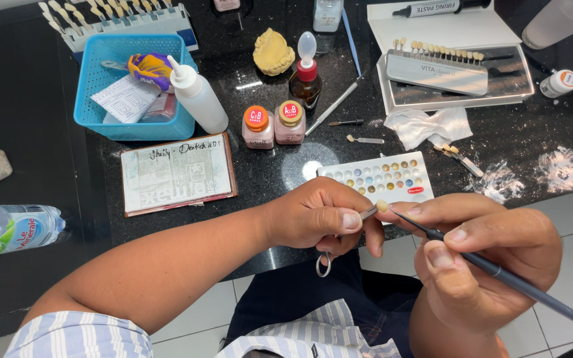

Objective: The person holds a small tooth-shaped object with tweezers and applies paint from a palette using a fine brush. The person repeatedly dips the brush into the palette and applies paint to the object, occasionally adjusting the object's orientation.

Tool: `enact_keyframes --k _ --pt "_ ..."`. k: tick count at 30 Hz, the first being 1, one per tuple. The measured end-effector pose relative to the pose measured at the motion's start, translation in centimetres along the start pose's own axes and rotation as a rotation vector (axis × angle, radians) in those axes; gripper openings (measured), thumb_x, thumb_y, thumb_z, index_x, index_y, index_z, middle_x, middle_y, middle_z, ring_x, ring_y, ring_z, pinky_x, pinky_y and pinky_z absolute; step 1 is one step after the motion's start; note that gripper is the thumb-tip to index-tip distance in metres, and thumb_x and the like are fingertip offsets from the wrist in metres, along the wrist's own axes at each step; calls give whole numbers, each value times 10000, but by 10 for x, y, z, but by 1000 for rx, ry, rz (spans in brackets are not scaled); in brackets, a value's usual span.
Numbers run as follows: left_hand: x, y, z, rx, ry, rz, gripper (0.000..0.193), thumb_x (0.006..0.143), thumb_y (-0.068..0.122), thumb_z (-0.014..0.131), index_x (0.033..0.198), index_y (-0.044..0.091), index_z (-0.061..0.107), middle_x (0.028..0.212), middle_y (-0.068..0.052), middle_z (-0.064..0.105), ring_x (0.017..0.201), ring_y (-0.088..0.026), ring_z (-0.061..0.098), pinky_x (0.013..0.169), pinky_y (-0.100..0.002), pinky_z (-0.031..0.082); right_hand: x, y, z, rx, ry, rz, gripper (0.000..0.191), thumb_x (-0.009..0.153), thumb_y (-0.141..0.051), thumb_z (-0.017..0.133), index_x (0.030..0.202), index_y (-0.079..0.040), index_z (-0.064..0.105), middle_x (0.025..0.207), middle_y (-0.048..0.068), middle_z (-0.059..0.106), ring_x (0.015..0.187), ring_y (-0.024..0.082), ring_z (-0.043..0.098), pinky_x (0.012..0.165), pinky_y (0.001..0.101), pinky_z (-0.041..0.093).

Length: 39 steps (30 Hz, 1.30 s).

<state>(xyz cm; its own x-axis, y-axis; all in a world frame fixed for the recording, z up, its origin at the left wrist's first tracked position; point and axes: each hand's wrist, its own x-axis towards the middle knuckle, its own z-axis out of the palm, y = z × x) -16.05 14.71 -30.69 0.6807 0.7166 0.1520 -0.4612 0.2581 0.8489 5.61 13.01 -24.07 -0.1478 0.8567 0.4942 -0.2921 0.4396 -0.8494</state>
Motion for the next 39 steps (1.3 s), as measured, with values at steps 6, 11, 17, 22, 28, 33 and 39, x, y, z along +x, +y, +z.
enact_keyframes --k 6,11,17,22,28,33,39 --pt "2 2 1 72 -41 27 440 1095 340 537 1107 -76 681 998 -152 742 531 -88 502 559 -267 466 -7 3 -7 -29 -10 -1 173 957 39 676 1054 -9 540 963 300 684 826 256 767 733 332 674" --pt "2 11 12 95 -14 -3 394 1100 282 523 1118 -71 695 1010 -131 729 609 -89 503 575 -255 458 -7 7 -13 71 -30 -49 169 997 26 654 1109 -8 531 1002 284 682 899 286 772 912 453 689" --pt "2 18 39 166 130 -50 363 1098 275 503 1162 -18 707 821 -49 629 614 -77 538 577 -238 478 -2 1 -23 144 -71 -39 199 978 38 570 1149 -21 487 1063 301 657 1000 382 758 887 486 687" --pt "-4 17 71 63 250 -73 417 1130 325 456 1158 -33 668 680 -17 548 583 -75 529 551 -239 485 -5 -1 -21 249 -5 0 179 991 53 571 1135 7 474 1089 320 641 1022 449 740 899 529 673" --pt "-1 13 65 -217 283 -67 339 1089 295 470 1152 -4 617 726 5 542 589 -73 491 546 -258 519 -2 9 -7 262 80 57 186 995 57 580 1133 15 463 1074 316 643 959 449 740 786 510 680" --pt "7 13 27 12 205 94 394 1141 340 473 1129 -24 621 648 -20 490 582 -91 484 609 -258 498 11 21 8 283 52 33 169 1061 61 591 1134 8 448 1071 273 636 1009 433 742 959 523 650" --pt "9 12 20 -82 182 94 383 1094 349 487 1086 -9 622 624 -14 479 538 -112 511 554 -282 540 18 23 18 325 65 14 187 1020 59 588 1122 -12 448 1080 258 658 1006 401 741 826 474 670"
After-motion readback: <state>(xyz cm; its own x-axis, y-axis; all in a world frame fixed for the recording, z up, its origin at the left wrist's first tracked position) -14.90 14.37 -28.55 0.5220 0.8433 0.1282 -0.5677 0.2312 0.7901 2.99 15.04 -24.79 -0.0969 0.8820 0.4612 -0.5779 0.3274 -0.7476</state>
